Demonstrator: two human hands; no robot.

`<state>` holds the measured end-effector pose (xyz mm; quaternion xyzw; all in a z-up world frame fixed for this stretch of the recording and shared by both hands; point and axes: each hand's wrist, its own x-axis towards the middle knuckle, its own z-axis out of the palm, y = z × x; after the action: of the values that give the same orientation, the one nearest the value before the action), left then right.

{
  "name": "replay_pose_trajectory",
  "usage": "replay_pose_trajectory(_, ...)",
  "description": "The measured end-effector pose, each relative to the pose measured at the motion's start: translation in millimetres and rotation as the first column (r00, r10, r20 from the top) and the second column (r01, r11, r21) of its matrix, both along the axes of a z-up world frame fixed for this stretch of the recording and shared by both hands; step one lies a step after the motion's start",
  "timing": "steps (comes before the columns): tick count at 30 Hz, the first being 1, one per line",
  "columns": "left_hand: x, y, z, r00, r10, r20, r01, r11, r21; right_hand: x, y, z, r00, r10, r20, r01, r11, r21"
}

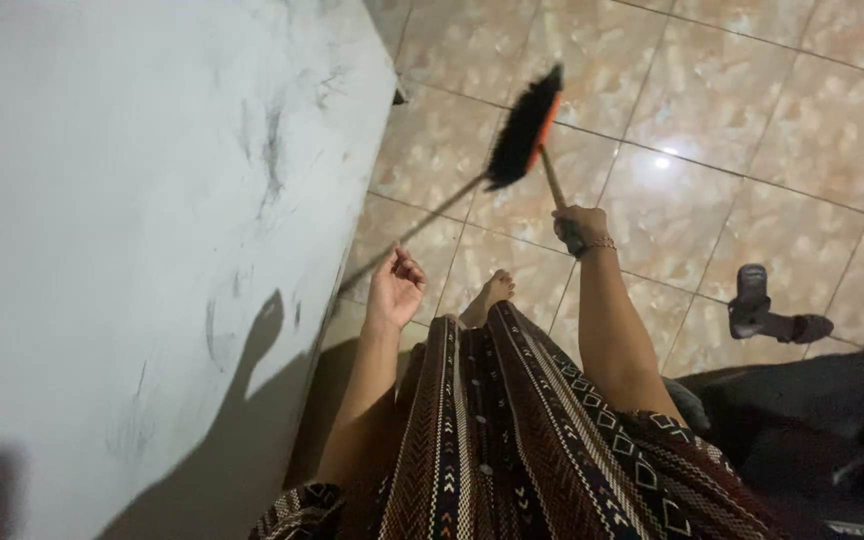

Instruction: Sweeping a tiled floor around motorcycles and furniture using a broom.

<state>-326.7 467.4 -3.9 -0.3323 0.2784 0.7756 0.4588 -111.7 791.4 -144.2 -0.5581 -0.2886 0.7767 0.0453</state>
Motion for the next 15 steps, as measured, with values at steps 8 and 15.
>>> replay_pose_trajectory(8,7.9,66.8,10.1,0.987,-0.157,0.032,0.153,0.984,0.086,42.4,-100.7,80.3,0.867,0.222,0.446,-0.403,0.839,0.366)
replay_pose_trajectory(15,21.1,137.2,16.6,0.955,-0.296,0.039,0.28,0.933,0.226,88.1,-136.0,77.3,0.879,0.432,0.204,-0.477,0.815,0.33)
